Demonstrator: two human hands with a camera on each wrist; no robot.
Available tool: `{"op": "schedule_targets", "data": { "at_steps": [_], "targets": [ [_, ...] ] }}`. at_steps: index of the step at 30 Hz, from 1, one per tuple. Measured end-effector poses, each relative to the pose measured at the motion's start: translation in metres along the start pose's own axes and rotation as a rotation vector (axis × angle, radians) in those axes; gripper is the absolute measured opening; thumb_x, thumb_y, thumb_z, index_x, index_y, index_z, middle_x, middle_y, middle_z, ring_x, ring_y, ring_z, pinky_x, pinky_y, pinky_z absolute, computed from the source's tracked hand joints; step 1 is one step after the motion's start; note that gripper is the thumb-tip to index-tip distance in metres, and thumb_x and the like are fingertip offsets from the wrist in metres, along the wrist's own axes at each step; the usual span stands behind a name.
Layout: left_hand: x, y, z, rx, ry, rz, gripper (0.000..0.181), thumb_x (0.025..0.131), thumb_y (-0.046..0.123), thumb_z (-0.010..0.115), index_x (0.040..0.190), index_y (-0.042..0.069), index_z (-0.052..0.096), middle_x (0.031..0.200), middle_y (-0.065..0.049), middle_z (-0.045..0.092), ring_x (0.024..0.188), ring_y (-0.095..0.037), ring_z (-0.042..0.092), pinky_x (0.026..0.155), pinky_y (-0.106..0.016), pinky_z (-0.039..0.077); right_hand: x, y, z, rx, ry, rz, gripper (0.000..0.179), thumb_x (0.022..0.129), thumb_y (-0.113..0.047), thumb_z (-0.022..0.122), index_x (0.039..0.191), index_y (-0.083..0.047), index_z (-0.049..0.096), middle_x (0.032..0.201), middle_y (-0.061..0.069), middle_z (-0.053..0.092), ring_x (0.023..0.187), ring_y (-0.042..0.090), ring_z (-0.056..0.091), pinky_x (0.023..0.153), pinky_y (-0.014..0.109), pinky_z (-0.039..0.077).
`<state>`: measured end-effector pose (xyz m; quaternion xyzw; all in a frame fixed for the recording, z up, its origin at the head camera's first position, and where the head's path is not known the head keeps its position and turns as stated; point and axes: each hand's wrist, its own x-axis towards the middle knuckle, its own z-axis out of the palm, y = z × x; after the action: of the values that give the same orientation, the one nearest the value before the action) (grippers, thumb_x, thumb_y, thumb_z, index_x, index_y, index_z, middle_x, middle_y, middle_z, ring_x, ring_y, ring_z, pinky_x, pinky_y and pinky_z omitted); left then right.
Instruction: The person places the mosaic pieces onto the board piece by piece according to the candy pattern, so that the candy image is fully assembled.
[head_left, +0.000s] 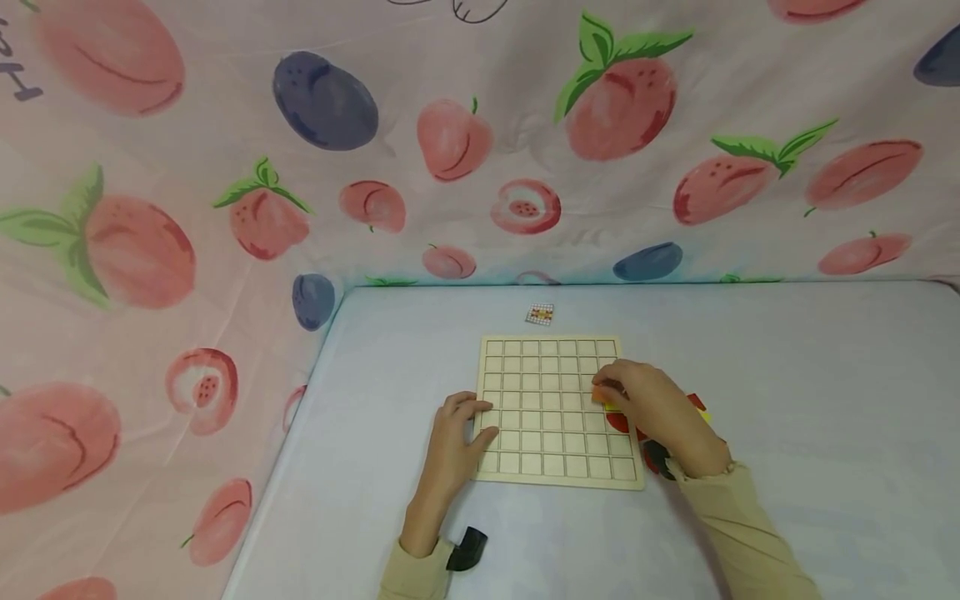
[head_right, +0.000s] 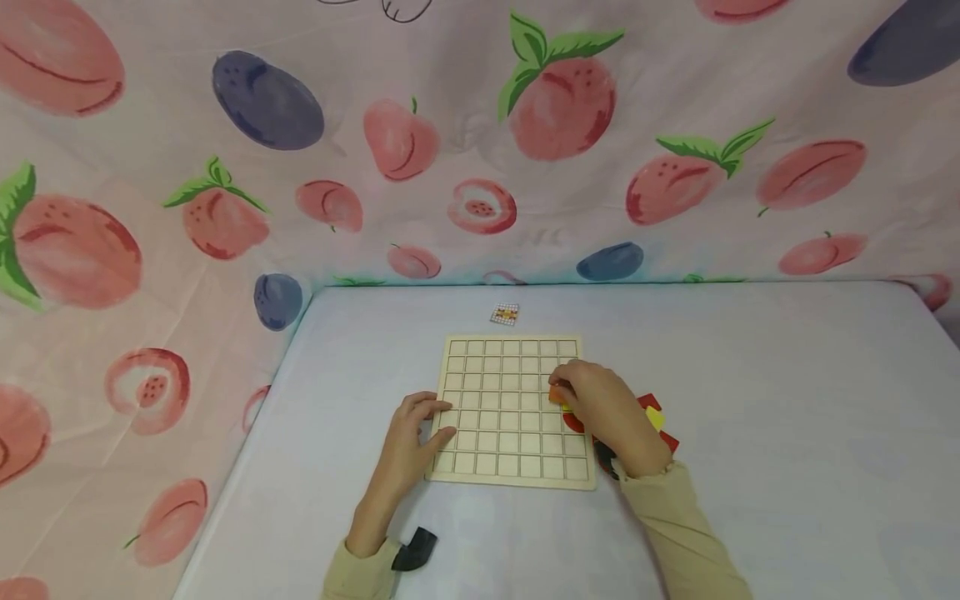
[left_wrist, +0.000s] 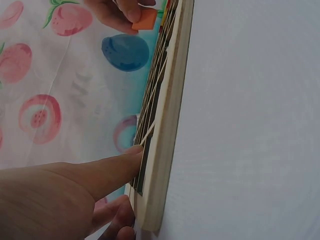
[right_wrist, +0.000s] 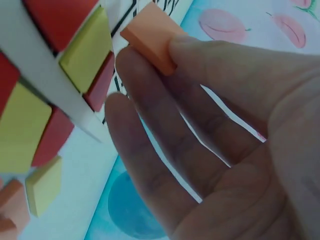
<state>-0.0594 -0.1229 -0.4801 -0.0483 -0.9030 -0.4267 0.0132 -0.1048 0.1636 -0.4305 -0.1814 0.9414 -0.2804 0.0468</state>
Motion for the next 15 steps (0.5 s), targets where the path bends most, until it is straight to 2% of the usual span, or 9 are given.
{"op": "schedule_targets", "data": {
  "at_steps": [5, 10, 15],
  "targets": [
    [0.0, 0.0, 0.0, 0.0, 0.0, -0.007, 0.031, 0.086, 0.01, 0.076, 0.116, 0.005, 0.068, 0.135, -0.013, 0.053, 0.117, -0.028, 0.052, 0.1, -0.048, 0.043, 0.005, -0.002, 0.008, -0.044, -0.008, -0.013, 0.013, 0.088, -0.014, 0.074, 0.098, -0.006, 0.074, 0.089, 0.001, 0.069, 0.075, 0.014, 0.058, 0.075, 0.037, 0.053],
    [0.0, 0.0, 0.0, 0.011, 0.006, 0.013, 0.031, 0.086, 0.009, 0.077, 0.115, 0.005, 0.069, 0.134, -0.014, 0.054, 0.115, -0.029, 0.053, 0.098, -0.049, 0.043, 0.008, -0.001, 0.012, -0.064, -0.033, -0.018, 0.008, 0.091, -0.012, 0.072, 0.097, -0.007, 0.074, 0.092, 0.004, 0.07, 0.081, 0.018, 0.062, 0.079, 0.041, 0.054],
    [0.001, 0.0, 0.0, 0.003, 0.0, 0.0, 0.031, 0.086, 0.01, 0.077, 0.116, 0.006, 0.069, 0.135, -0.013, 0.053, 0.114, -0.027, 0.053, 0.098, -0.047, 0.044, 0.007, 0.0, 0.013, -0.066, -0.035, -0.023, 0.006, 0.091, -0.008, 0.07, 0.096, -0.007, 0.073, 0.094, 0.005, 0.071, 0.085, 0.021, 0.064, 0.08, 0.042, 0.055]
  ]
}}
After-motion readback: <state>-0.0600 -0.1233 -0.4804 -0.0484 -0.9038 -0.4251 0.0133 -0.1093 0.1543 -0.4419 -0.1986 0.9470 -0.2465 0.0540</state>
